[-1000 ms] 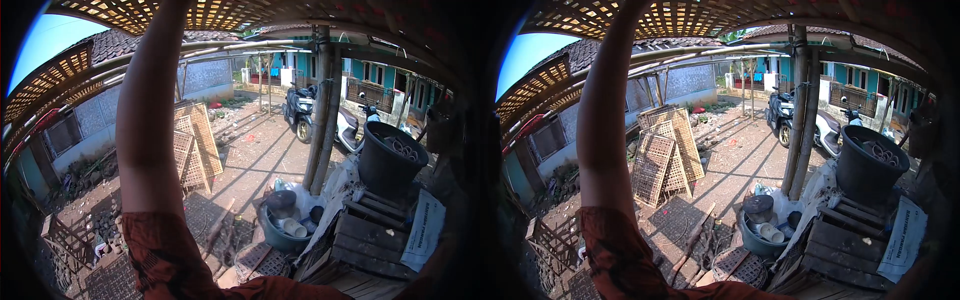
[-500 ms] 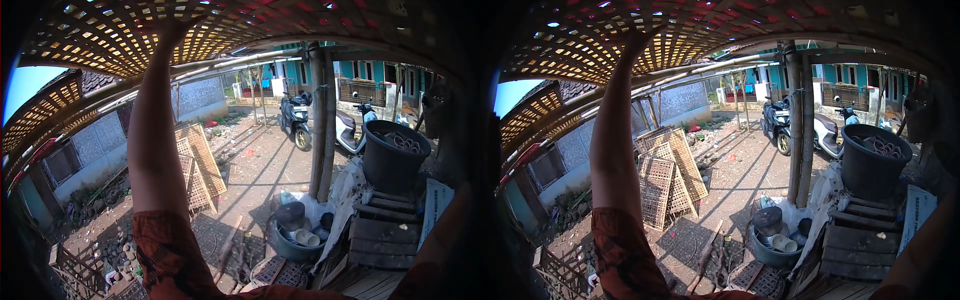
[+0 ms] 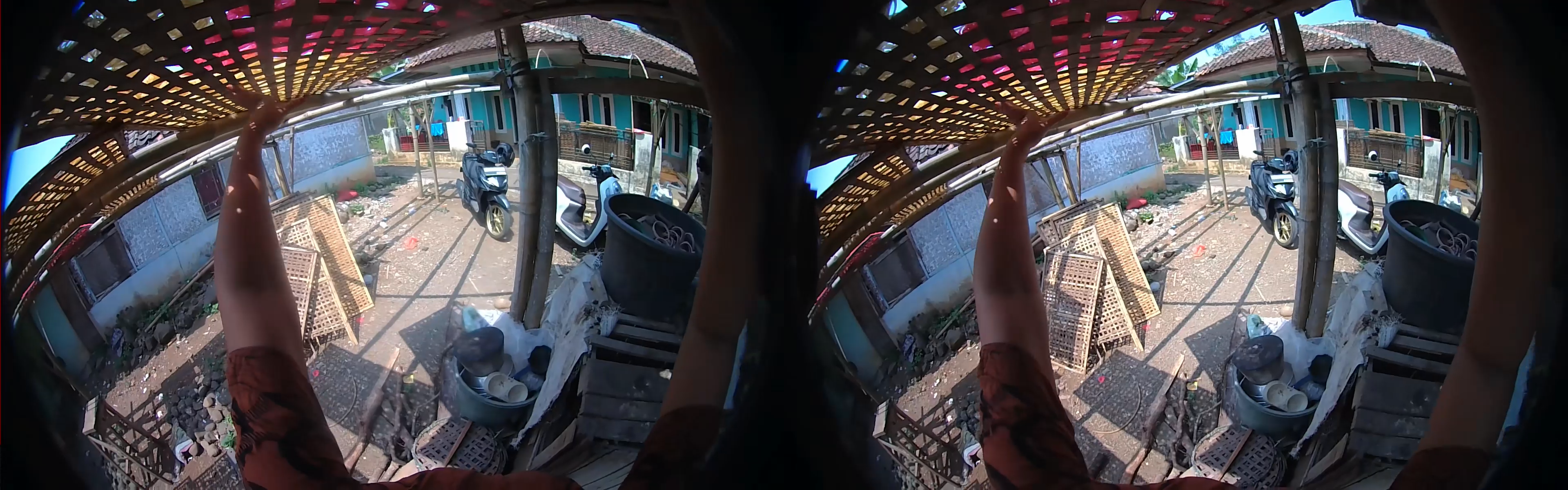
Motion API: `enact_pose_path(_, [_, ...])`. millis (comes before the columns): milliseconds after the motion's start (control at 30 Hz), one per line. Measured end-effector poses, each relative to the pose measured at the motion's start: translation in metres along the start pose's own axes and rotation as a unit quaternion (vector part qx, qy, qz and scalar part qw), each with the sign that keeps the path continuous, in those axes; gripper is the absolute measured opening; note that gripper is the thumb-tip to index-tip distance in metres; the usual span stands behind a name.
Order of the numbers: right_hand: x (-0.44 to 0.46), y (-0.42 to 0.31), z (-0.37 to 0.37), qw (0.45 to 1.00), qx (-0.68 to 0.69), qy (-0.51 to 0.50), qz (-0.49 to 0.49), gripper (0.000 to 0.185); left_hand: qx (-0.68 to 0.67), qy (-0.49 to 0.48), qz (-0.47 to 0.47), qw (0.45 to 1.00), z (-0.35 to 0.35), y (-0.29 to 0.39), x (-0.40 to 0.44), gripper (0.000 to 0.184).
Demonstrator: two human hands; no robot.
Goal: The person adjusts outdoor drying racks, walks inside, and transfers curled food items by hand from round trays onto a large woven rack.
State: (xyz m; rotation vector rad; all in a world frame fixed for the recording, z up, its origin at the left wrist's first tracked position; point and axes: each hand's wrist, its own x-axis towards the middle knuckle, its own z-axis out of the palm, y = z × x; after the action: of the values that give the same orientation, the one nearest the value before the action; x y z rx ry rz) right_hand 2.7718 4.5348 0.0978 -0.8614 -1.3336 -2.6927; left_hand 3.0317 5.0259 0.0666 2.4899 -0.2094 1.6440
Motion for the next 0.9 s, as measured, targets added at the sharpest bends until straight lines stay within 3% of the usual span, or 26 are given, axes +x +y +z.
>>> enact_pose_path(67, [-0.001,0.001,0.012,0.998,0.011,0.062,-0.012,0.034,0.084,0.062,0.024,0.994,0.013,-0.019,-0.020,0.107])
enact_pose_path(100, [-0.006,-0.001,0.004,0.998,0.014,-0.043,0.039,0.038,0.103,0.099,0.045,0.989,0.010,-0.019,-0.035,0.105])
enact_pose_path(167, [-0.020,0.011,0.021,0.994,0.030,-0.045,0.091,0.037,0.013,0.082,0.120,0.989,-0.032,0.015,-0.063,0.064])
enact_pose_path(200, [-0.029,0.021,0.034,0.988,0.039,-0.056,0.135,0.036,0.028,0.162,0.183,0.969,-0.059,0.054,-0.083,0.047])
enact_pose_path(233, [-0.042,0.035,0.047,0.988,0.048,-0.046,0.137,0.036,0.096,0.250,0.223,0.937,-0.099,0.104,-0.105,0.044])
enact_pose_path(300, [-0.074,0.053,0.071,0.938,0.204,0.004,0.279,0.037,0.190,0.469,0.338,0.794,-0.168,0.158,-0.124,0.047])
enact_pose_path(333, [-0.096,0.055,0.074,0.937,0.212,0.011,0.278,0.037,0.223,0.525,0.342,0.747,-0.195,0.173,-0.128,0.048])
enact_pose_path(367, [-0.122,0.058,0.079,0.931,0.169,-0.069,0.315,0.039,0.251,0.582,0.338,0.696,-0.222,0.188,-0.132,0.050])
enact_pose_path(433, [-0.167,0.066,0.093,0.896,0.079,-0.226,0.375,0.044,0.330,0.538,0.314,0.710,-0.268,0.204,-0.125,0.068])
enact_pose_path(500, [-0.169,0.036,0.109,0.922,0.049,-0.174,0.344,0.042,0.439,0.464,0.273,0.719,-0.278,0.211,-0.117,0.062])
enact_pose_path(533, [-0.157,0.005,0.114,0.957,0.061,-0.037,0.281,0.040,0.480,0.425,0.258,0.723,-0.278,0.212,-0.112,0.059])
enact_pose_path(567, [-0.161,-0.006,0.121,0.959,0.036,-0.033,0.278,0.041,0.510,0.392,0.241,0.727,-0.275,0.212,-0.109,0.057])
enact_pose_path(600, [-0.167,-0.015,0.129,0.961,0.011,-0.031,0.276,0.042,0.471,0.357,0.289,0.753,-0.269,0.207,-0.107,0.052])
enact_pose_path(633, [-0.171,-0.020,0.137,0.972,-0.053,-0.036,0.225,0.041,0.472,0.357,0.289,0.753,-0.264,0.199,-0.105,0.052])
enact_pose_path(667, [-0.181,-0.026,0.150,0.932,0.156,-0.006,0.327,0.040,0.470,0.338,0.264,0.771,-0.261,0.189,-0.103,0.048])
enact_pose_path(733, [-0.200,-0.027,0.186,0.950,0.036,-0.061,0.305,0.045,0.465,0.317,0.242,0.790,-0.248,0.169,-0.092,0.045])
enact_pose_path(800, [-0.219,-0.033,0.227,0.918,-0.067,-0.193,0.340,0.058,0.495,0.221,0.138,0.829,-0.230,0.147,-0.073,0.042])
enact_pose_path(833, [-0.221,-0.043,0.251,0.833,-0.225,-0.362,0.354,0.071,0.531,0.193,0.102,0.819,-0.218,0.133,-0.061,0.052])
enact_pose_path(900, [-0.210,-0.074,0.260,0.830,-0.181,-0.373,0.372,0.081,0.516,0.178,0.175,0.819,-0.200,0.085,-0.042,0.049])
